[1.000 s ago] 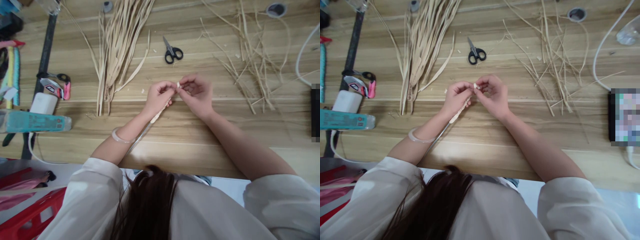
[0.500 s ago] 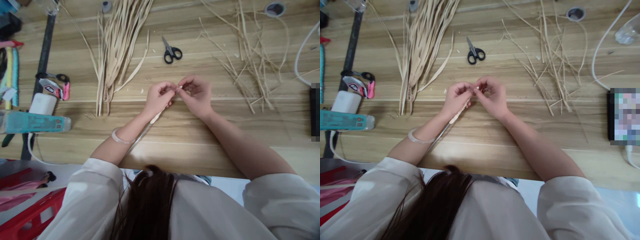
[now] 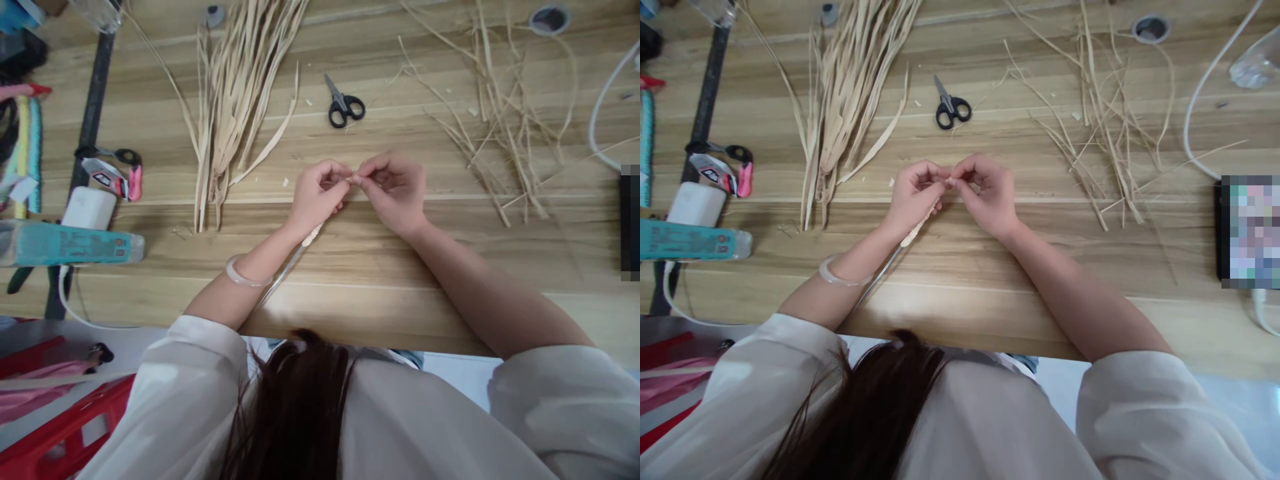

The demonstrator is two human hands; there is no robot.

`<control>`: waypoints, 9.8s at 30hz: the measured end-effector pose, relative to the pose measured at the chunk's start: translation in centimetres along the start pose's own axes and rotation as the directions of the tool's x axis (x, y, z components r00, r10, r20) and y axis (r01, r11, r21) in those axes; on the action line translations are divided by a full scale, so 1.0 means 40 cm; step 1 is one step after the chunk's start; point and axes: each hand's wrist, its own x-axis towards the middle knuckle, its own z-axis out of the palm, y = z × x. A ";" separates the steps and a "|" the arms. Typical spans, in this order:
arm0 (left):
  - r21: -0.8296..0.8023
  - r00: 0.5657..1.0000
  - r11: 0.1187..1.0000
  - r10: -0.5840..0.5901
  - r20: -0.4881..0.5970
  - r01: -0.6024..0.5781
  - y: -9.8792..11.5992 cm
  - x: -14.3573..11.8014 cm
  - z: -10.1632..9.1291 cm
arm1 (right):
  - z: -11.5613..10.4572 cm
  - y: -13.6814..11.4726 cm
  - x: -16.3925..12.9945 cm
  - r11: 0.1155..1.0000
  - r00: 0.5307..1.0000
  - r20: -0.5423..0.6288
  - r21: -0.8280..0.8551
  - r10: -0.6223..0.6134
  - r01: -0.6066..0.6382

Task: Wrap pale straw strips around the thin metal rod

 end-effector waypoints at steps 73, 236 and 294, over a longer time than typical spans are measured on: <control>-0.096 0.998 0.994 -0.044 0.043 0.048 0.016 -0.002 0.001 | -0.004 0.005 0.013 0.983 0.992 -0.063 -0.140 0.110 -0.118; 0.005 0.999 1.000 -0.026 -0.024 0.026 -0.015 0.003 -0.001 | -0.002 -0.013 0.011 0.998 0.992 0.110 -0.035 0.064 -0.060; 0.035 0.957 0.978 -0.210 0.202 0.207 0.051 -0.012 -0.017 | -0.003 -0.008 0.012 0.994 0.993 -0.060 -0.034 -0.106 0.104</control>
